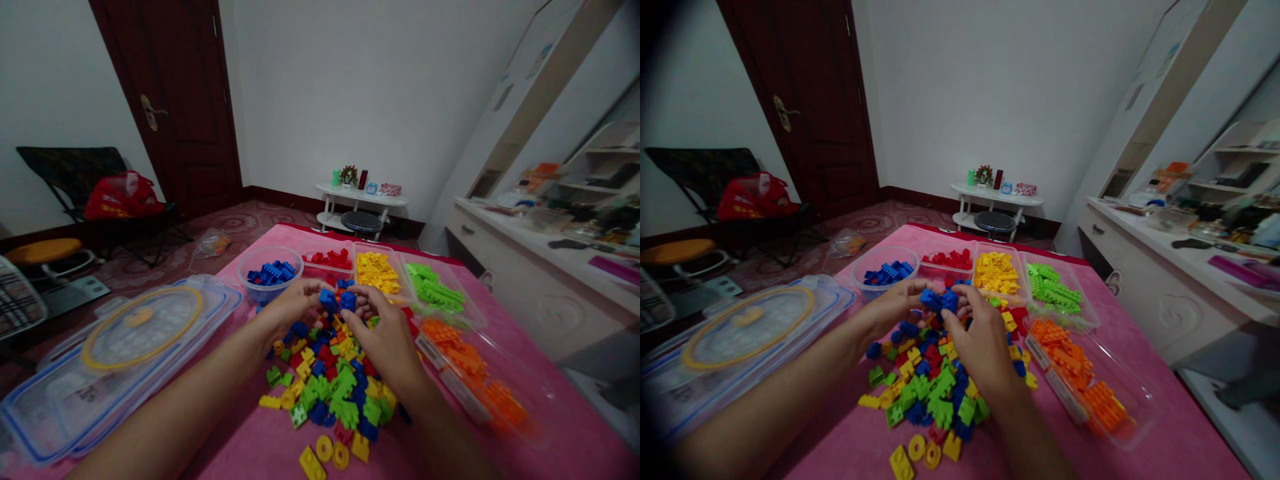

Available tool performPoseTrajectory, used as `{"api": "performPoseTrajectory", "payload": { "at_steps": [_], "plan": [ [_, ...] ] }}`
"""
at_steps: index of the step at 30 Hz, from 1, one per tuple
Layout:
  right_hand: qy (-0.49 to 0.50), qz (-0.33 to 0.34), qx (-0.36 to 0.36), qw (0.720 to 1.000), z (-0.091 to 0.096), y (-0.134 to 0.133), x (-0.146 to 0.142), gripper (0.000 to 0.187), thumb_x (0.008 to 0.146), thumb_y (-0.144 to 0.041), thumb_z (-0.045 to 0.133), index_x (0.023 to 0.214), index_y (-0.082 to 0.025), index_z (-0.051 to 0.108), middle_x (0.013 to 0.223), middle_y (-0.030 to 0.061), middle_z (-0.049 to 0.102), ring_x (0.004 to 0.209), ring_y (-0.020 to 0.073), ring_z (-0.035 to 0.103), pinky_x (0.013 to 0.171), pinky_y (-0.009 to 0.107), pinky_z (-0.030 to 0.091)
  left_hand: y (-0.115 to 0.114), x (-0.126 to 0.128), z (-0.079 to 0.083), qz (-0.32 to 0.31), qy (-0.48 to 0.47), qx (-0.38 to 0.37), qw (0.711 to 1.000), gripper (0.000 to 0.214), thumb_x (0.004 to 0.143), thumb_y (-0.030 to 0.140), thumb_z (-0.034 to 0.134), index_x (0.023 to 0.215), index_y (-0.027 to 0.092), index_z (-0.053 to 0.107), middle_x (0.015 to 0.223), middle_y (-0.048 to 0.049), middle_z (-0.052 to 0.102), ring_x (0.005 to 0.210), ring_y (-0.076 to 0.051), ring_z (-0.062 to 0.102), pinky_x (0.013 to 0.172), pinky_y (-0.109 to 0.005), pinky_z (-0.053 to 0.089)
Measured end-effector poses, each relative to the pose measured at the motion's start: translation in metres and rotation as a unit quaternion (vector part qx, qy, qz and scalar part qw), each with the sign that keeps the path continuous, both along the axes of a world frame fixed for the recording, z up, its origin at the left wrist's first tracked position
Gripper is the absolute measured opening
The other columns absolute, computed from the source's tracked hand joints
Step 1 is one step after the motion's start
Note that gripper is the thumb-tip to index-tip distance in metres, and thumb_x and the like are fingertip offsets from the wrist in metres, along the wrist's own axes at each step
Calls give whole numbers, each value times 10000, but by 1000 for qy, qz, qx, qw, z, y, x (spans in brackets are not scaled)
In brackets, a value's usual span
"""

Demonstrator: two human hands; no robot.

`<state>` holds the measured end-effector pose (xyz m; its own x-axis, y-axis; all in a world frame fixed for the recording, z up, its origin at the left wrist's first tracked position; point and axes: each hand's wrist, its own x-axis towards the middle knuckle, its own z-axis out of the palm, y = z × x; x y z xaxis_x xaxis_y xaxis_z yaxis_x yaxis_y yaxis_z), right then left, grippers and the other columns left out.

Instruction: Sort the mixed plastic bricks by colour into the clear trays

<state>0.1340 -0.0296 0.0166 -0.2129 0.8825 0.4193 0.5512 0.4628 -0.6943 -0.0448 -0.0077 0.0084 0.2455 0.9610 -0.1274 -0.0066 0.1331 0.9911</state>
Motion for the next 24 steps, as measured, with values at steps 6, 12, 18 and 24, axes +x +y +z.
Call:
{"api": "performPoseTrajectory", "payload": {
  "at_steps": [6, 12, 18, 24],
  "plan": [
    [11, 30, -4, 999, -5, -2, -3, 294, 747, -203, 615, 1041, -207, 620, 825, 7, 622, 700, 139, 554, 666, 266, 450, -7, 16, -6, -89, -244, -188, 947, 420, 790, 501, 534, 908, 108, 625, 801, -68, 611, 613, -108, 600, 543, -226, 549],
    [-17, 41, 18, 999, -7, -2, -6, 358, 707, -166, 631, 1062, -211, 626, 1001, 38, 644, 872, 176, 591, 783, 296, 468, -16, 21, -9, -113, -195, -91, 970, 349, 676, 338, 760, 931, 139, 627, 867, -27, 610, 659, -63, 593, 587, -153, 517],
    [55, 20, 19, 998, 2, -1, -3, 382, 773, -219, 601, 1152, -205, 559, 973, 42, 620, 665, 122, 579, 682, 282, 496, -9, 0, 19, 25, -58, 18, 998, 476, 674, 323, 743, 1087, 163, 569, 874, -36, 621, 697, -117, 611, 623, -238, 525],
    [-24, 89, -1, 996, -5, -13, -16, 230, 792, -173, 580, 1013, -216, 630, 987, 37, 624, 792, 147, 594, 774, 298, 478, 6, -53, 26, 239, 443, 309, 807, 596, 683, 305, 702, 1242, 192, 531, 1077, -85, 650, 981, -247, 602, 892, -402, 469]
  ]
}}
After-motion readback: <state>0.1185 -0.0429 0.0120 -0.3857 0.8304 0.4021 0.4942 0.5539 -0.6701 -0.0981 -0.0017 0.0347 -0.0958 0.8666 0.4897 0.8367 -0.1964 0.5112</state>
